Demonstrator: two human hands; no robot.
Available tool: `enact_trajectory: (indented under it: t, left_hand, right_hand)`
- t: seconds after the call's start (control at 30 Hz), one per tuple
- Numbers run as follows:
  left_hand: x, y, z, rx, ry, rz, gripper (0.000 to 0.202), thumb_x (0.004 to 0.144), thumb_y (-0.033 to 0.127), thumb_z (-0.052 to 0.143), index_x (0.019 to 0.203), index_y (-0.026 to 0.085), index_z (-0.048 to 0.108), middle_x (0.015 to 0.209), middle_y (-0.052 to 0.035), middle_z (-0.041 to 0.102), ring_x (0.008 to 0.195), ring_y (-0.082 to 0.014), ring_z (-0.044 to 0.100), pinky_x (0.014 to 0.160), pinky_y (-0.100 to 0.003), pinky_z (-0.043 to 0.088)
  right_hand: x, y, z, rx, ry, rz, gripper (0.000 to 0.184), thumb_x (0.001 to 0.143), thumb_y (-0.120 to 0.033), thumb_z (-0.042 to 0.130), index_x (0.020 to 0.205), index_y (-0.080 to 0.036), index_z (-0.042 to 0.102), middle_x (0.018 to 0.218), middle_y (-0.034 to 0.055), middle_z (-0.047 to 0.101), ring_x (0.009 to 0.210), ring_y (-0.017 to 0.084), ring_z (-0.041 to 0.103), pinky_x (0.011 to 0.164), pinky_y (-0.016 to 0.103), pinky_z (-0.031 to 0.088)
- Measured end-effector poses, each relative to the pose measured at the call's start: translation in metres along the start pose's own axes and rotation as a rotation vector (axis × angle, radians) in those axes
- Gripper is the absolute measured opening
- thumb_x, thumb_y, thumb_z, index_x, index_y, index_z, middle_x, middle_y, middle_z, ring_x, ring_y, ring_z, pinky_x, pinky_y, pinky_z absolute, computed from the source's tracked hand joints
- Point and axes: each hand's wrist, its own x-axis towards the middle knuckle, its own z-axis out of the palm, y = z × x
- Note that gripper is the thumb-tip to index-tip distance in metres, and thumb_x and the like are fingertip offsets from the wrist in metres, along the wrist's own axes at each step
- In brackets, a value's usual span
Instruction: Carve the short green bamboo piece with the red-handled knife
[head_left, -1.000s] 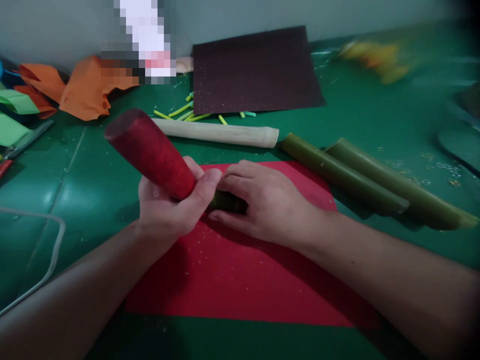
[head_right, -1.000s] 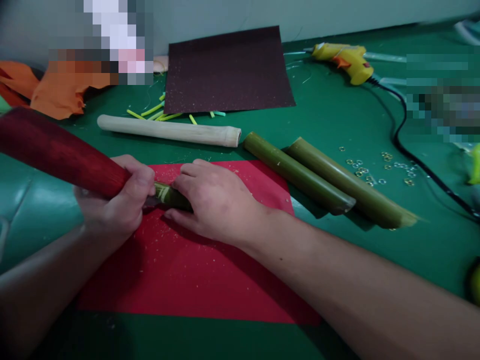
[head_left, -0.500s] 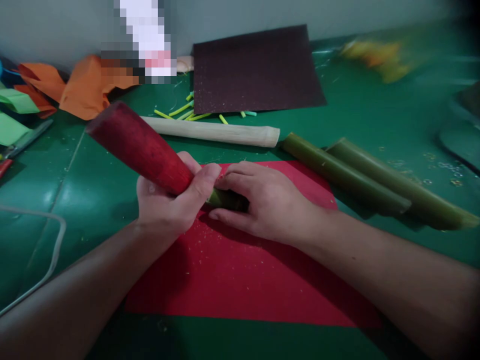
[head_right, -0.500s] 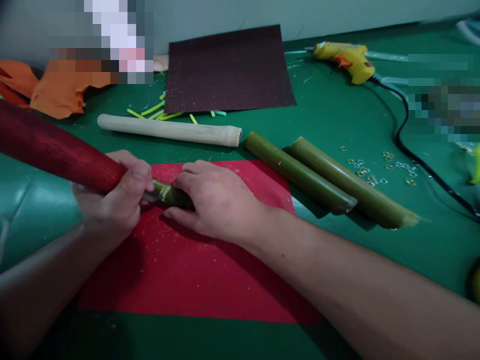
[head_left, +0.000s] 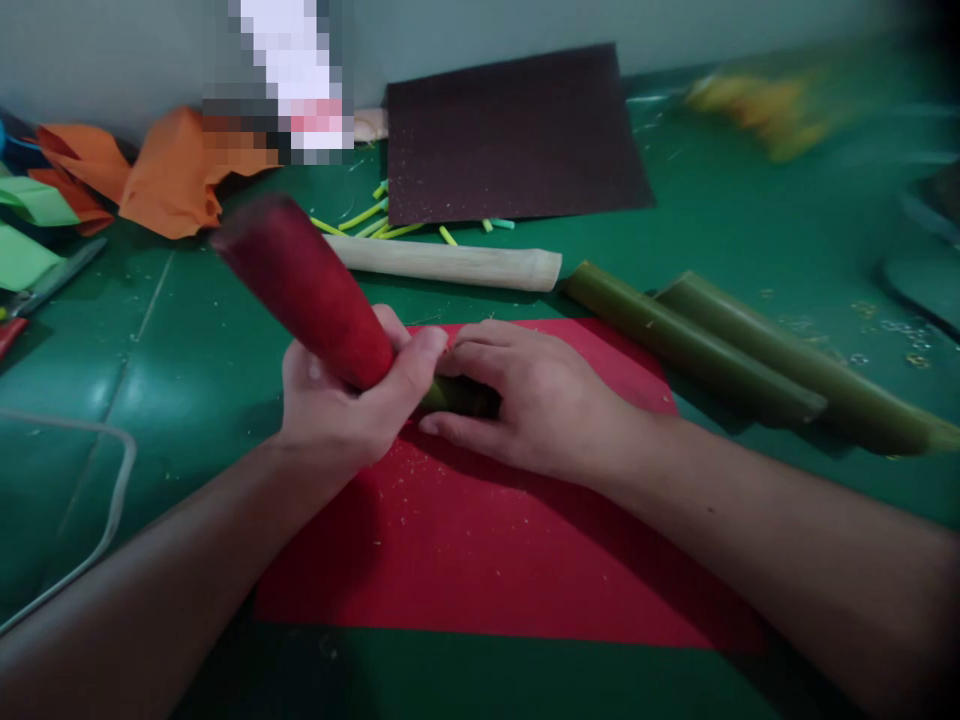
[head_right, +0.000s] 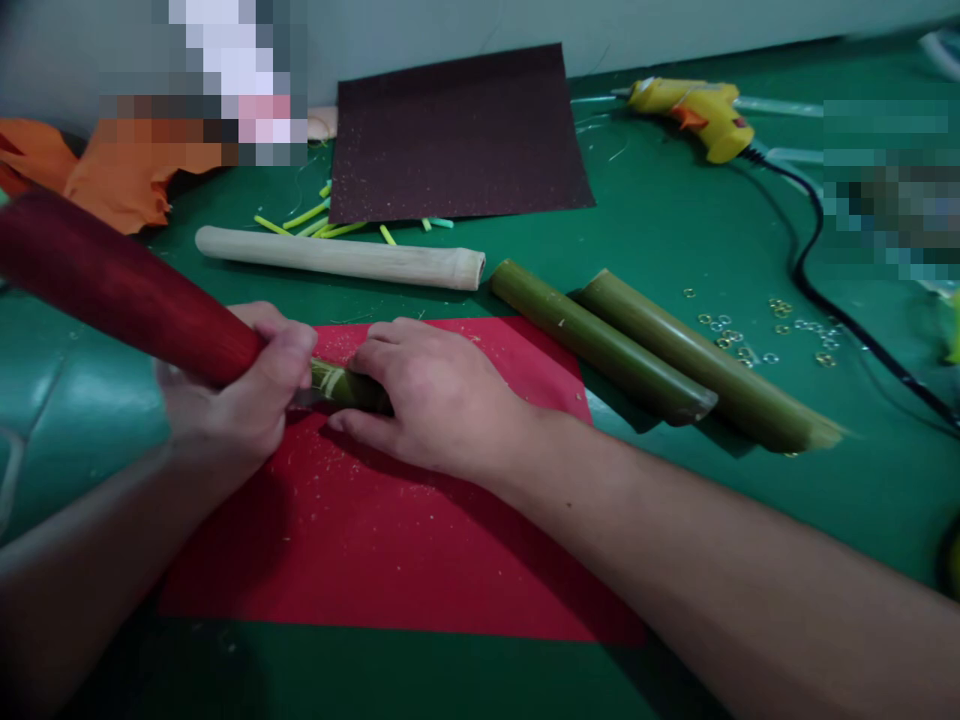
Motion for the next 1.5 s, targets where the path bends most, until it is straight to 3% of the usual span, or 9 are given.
enact_trajectory:
  t: [0.1,0.27,0.5,0.67,0.83,1.13,1.3,1.43,1.5]
  left_hand:
    - [0.001,0.002,0.000,0.003,-0.017,-0.013,0.031,0.081,0.027,0.079,0.059,0.021,0.058,0.052,0.0048,0.055,0.043,-0.0084,0.051,0.042,-0.022,0.046]
    - [0.003,0.003,0.003,-0.028,0.071,-0.046,0.034,0.082,0.034,0.080,0.057,0.022,0.060,0.049,0.0046,0.054,0.037,-0.0068,0.042,0.036,-0.022,0.039]
    - [0.004,0.006,0.001,-0.072,0.024,-0.111,0.033,0.081,0.029,0.078,0.055,0.021,0.059,0.047,0.0062,0.049,0.038,-0.0054,0.042,0.038,-0.021,0.040]
    - [0.002,0.006,0.000,-0.038,-0.027,-0.050,0.038,0.085,0.033,0.077,0.056,0.019,0.057,0.050,0.0051,0.052,0.043,-0.0044,0.047,0.041,-0.018,0.040]
    - [0.002,0.004,0.001,-0.060,0.069,-0.104,0.039,0.084,0.043,0.080,0.058,0.021,0.061,0.050,0.0047,0.051,0.040,-0.0057,0.044,0.040,-0.023,0.040]
    - [0.004,0.005,0.001,-0.071,0.013,-0.115,0.043,0.087,0.042,0.076,0.056,0.020,0.055,0.052,0.0048,0.049,0.041,-0.0057,0.041,0.040,-0.023,0.038]
    - [0.001,0.006,-0.002,-0.042,-0.044,-0.083,0.042,0.087,0.041,0.076,0.055,0.021,0.056,0.049,0.0053,0.046,0.040,-0.0067,0.039,0.041,-0.025,0.037]
    - [0.004,0.011,-0.005,-0.133,0.068,-0.195,0.050,0.085,0.048,0.077,0.052,0.021,0.051,0.050,0.0034,0.047,0.042,-0.0083,0.040,0.039,-0.029,0.032]
    - [0.010,0.015,-0.006,-0.149,0.067,-0.220,0.046,0.088,0.045,0.075,0.054,0.021,0.055,0.049,0.0029,0.047,0.042,-0.0089,0.042,0.038,-0.029,0.031]
  right_hand:
    - [0.000,0.000,0.000,0.014,0.004,0.007,0.026,0.090,-0.038,0.073,0.100,-0.014,0.073,0.099,0.0097,0.073,0.094,0.023,0.064,0.081,0.035,0.048]
    - [0.000,0.000,-0.001,0.009,-0.003,0.019,0.026,0.090,-0.039,0.074,0.102,-0.016,0.073,0.105,0.0102,0.074,0.098,0.024,0.064,0.084,0.036,0.049]
    - [0.000,-0.001,-0.001,0.030,-0.008,0.031,0.026,0.090,-0.039,0.074,0.101,-0.015,0.073,0.102,0.0098,0.073,0.096,0.023,0.064,0.084,0.037,0.050]
    - [0.000,0.000,-0.002,0.055,-0.008,0.050,0.023,0.088,-0.038,0.076,0.098,-0.017,0.072,0.102,0.0092,0.073,0.098,0.024,0.065,0.085,0.037,0.050]
    - [0.001,0.000,-0.001,0.042,-0.014,0.049,0.029,0.088,-0.040,0.075,0.101,-0.013,0.074,0.103,0.0110,0.074,0.100,0.026,0.065,0.087,0.039,0.050]
    - [0.001,0.001,0.001,0.045,-0.004,0.039,0.031,0.087,-0.043,0.076,0.097,-0.014,0.073,0.099,0.0099,0.072,0.094,0.024,0.063,0.083,0.037,0.048]
    - [0.000,0.001,0.002,0.040,0.019,0.036,0.028,0.085,-0.038,0.076,0.099,-0.013,0.073,0.100,0.0103,0.072,0.094,0.024,0.062,0.080,0.036,0.046]
    - [0.001,0.003,0.002,-0.042,0.096,-0.011,0.023,0.084,-0.031,0.073,0.097,-0.013,0.074,0.095,0.0101,0.071,0.087,0.023,0.057,0.075,0.036,0.042]
    - [0.001,0.004,0.003,-0.076,0.131,-0.052,0.021,0.083,-0.027,0.069,0.098,-0.014,0.075,0.096,0.0106,0.071,0.086,0.023,0.056,0.075,0.037,0.040]
